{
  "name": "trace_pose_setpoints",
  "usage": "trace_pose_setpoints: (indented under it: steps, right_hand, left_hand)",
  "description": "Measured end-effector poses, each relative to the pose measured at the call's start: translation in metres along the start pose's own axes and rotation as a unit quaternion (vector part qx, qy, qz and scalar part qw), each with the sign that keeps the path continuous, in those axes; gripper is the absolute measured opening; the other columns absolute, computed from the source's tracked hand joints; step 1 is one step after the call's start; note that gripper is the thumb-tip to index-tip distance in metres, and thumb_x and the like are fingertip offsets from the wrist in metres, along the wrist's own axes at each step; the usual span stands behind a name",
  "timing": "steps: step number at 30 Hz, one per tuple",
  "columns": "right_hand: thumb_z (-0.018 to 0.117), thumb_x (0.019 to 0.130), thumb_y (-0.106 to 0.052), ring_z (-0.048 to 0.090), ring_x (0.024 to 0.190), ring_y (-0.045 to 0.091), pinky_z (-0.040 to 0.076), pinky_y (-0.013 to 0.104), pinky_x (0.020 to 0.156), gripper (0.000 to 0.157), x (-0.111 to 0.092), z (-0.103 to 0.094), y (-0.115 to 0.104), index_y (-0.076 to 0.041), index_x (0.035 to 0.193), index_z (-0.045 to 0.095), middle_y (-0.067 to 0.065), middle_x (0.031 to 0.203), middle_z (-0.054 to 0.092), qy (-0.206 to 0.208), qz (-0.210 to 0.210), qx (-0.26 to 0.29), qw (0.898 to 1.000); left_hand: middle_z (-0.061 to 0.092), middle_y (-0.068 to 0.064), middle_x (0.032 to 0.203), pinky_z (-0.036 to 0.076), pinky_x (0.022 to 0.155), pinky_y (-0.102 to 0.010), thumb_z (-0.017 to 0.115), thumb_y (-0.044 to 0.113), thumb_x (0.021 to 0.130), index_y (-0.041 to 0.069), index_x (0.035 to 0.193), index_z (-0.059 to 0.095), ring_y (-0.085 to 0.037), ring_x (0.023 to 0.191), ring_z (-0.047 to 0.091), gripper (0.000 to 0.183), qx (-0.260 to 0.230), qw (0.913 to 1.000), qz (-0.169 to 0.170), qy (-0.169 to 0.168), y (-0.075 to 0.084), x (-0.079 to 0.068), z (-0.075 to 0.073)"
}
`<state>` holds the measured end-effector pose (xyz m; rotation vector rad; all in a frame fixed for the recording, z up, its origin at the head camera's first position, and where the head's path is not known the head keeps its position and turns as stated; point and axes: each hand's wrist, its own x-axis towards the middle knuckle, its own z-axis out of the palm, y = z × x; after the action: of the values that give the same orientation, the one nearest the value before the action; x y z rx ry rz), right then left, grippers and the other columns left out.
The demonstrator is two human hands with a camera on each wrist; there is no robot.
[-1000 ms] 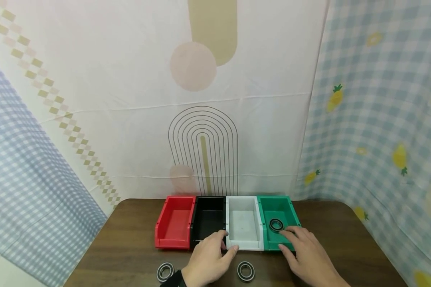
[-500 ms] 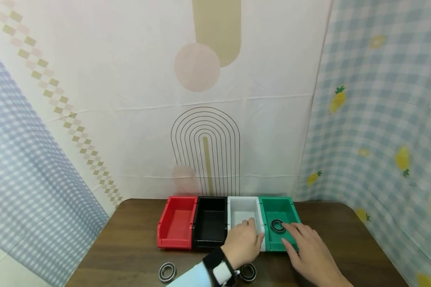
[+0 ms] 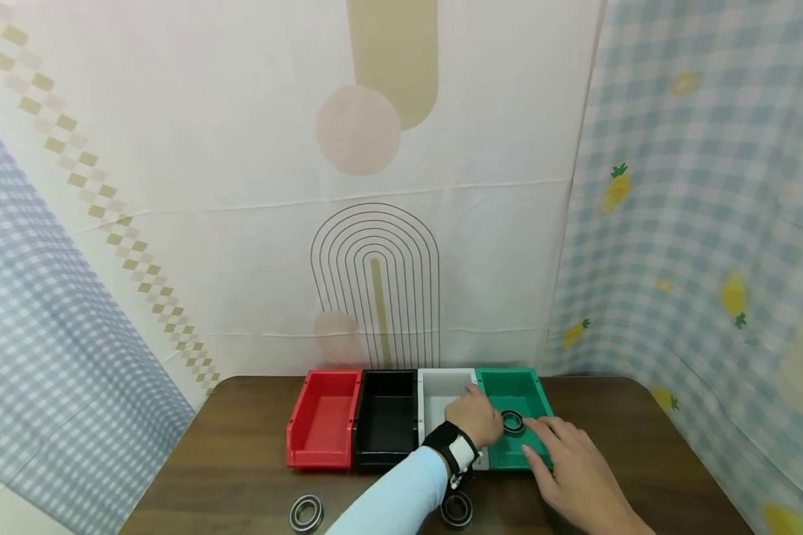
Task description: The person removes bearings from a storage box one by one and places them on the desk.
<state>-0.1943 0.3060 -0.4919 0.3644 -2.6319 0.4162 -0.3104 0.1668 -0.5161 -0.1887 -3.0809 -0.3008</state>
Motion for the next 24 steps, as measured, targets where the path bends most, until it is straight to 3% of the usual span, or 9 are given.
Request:
trace_pose_setpoints:
  steps: [2,6,10,16,24]
  right_hand:
    - [0.079,0.097,-0.024,0.071,0.105,0.028,0.057,0.057,0.087,0.038,0.000,0.000,-0.001,-0.011,0.132,0.073,0.005,0.119,0.073,-0.004,0.002,0.003,1.000]
    - [0.078,0.098,-0.025,0.071,0.105,0.028,0.057,0.057,0.086,0.036,-0.001,-0.001,0.000,-0.011,0.131,0.073,0.005,0.118,0.073,-0.004,0.002,0.005,1.000]
    - [0.080,0.096,-0.023,0.071,0.104,0.028,0.057,0.057,0.086,0.034,-0.001,0.000,0.000,-0.012,0.128,0.075,0.003,0.117,0.073,0.007,-0.003,0.001,1.000]
    - [0.080,0.096,-0.023,0.071,0.106,0.027,0.058,0.056,0.087,0.032,0.000,0.004,-0.004,-0.014,0.126,0.076,0.000,0.119,0.073,-0.003,-0.009,0.010,1.000]
    - [0.080,0.096,-0.023,0.072,0.106,0.026,0.058,0.054,0.088,0.031,-0.005,0.010,-0.004,-0.015,0.125,0.076,-0.002,0.118,0.073,-0.009,-0.004,0.005,1.000]
  left_hand:
    - [0.071,-0.003,0.070,0.045,0.047,-0.031,0.063,0.051,0.102,0.007,0.155,0.049,-0.015,0.050,0.056,0.071,0.004,0.9998,-0.014,-0.010,0.004,0.003,0.005]
    - [0.057,0.001,0.051,0.041,0.042,-0.031,0.061,0.052,0.104,0.005,0.159,0.041,-0.013,0.042,0.049,0.075,0.025,0.9995,-0.006,-0.019,0.008,0.001,0.007]
    - [0.056,0.003,0.049,0.040,0.040,-0.031,0.059,0.055,0.104,0.005,0.161,0.040,-0.010,0.039,0.047,0.077,0.049,0.9985,0.012,-0.019,0.011,0.000,0.005]
    - [0.056,0.003,0.049,0.042,0.041,-0.032,0.059,0.055,0.104,0.004,0.162,0.038,-0.011,0.040,0.048,0.079,0.049,0.9982,0.017,-0.029,0.007,-0.001,0.007]
    - [0.051,0.003,0.043,0.036,0.036,-0.030,0.050,0.054,0.109,0.002,0.159,0.041,-0.012,0.034,0.042,0.073,0.035,0.9990,0.027,-0.008,0.001,-0.003,0.011]
